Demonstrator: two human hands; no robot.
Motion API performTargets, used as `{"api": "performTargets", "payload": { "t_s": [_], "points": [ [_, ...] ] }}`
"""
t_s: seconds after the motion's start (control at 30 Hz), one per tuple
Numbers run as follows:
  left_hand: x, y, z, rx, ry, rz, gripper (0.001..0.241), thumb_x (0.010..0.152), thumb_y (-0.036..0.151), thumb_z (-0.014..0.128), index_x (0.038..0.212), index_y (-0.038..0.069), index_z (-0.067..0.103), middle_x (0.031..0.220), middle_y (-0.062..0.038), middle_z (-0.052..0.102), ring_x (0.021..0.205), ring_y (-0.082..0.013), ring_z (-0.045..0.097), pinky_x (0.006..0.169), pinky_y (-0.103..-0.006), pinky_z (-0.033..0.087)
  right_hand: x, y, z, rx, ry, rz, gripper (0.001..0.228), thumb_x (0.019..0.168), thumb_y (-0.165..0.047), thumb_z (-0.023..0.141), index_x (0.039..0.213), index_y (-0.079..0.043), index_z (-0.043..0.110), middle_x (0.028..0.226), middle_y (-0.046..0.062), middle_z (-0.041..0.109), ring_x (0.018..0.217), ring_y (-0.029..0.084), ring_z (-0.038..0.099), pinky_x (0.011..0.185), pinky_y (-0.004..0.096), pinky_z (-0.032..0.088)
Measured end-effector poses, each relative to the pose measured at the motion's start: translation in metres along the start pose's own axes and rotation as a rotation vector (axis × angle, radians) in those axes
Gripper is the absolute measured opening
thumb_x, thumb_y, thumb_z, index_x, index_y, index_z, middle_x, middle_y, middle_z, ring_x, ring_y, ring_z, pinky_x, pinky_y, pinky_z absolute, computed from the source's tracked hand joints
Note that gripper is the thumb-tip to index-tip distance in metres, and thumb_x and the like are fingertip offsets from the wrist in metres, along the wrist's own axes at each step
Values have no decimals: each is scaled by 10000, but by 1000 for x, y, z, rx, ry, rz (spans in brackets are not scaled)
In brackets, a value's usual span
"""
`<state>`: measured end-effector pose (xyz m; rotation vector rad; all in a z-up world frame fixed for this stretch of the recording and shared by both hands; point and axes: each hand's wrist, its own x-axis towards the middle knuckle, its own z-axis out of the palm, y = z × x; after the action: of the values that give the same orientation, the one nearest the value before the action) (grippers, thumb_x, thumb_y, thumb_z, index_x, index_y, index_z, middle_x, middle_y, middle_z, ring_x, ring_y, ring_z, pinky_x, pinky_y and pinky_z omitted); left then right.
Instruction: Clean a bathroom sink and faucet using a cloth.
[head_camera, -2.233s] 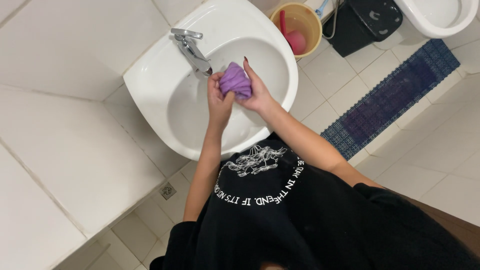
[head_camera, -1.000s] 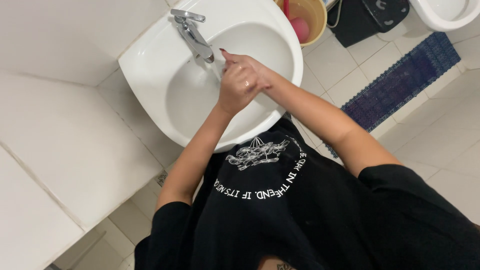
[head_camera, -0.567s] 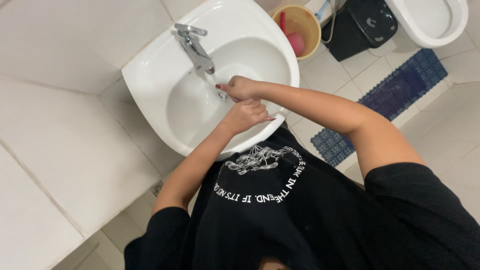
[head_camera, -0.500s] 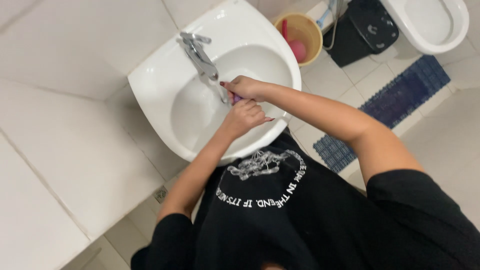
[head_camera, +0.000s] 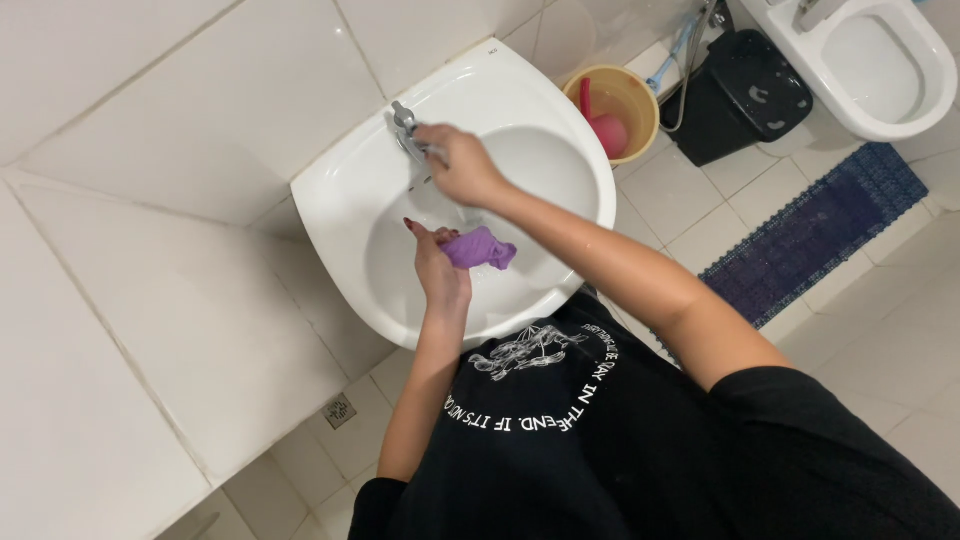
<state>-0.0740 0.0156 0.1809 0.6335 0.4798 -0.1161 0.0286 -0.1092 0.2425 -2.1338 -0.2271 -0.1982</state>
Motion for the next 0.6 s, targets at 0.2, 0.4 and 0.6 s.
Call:
{"api": "performTargets", "payload": {
  "t_s": [0.2, 0.4, 0.6],
  "points": [
    [16, -10, -18, -102, -22, -96, 446, 1050, 490, 543, 859, 87, 523, 820, -44, 560, 804, -190, 537, 877, -380, 503, -13, -52, -23, 201, -12, -5, 616, 930, 18, 590, 1524, 34, 427, 1495, 238, 527, 1366, 337, 556, 1111, 367, 469],
    [7, 8, 2, -373, 64, -300, 482, 992, 535, 525, 785, 102, 478, 754, -33, 537, 791, -210, 562, 911, -421, 511, -73, 19, -35, 591, 25, 214, 479, 1033, -96, 587, 1491, 4, 485, 1399, 182, 644, 1305, 237, 626, 1098, 352, 513],
    [-25, 3, 30, 45, -111, 250, 433, 1118, 438, 475, 939, 46, 522, 866, -64, 598, 909, -213, 603, 962, -411, 502, -133, -21, -36, 1202, 34, 789, 594, 1042, -455, 437, 1480, -59, 494, 1302, 119, 646, 1157, 287, 679, 929, 468, 592]
  ]
}}
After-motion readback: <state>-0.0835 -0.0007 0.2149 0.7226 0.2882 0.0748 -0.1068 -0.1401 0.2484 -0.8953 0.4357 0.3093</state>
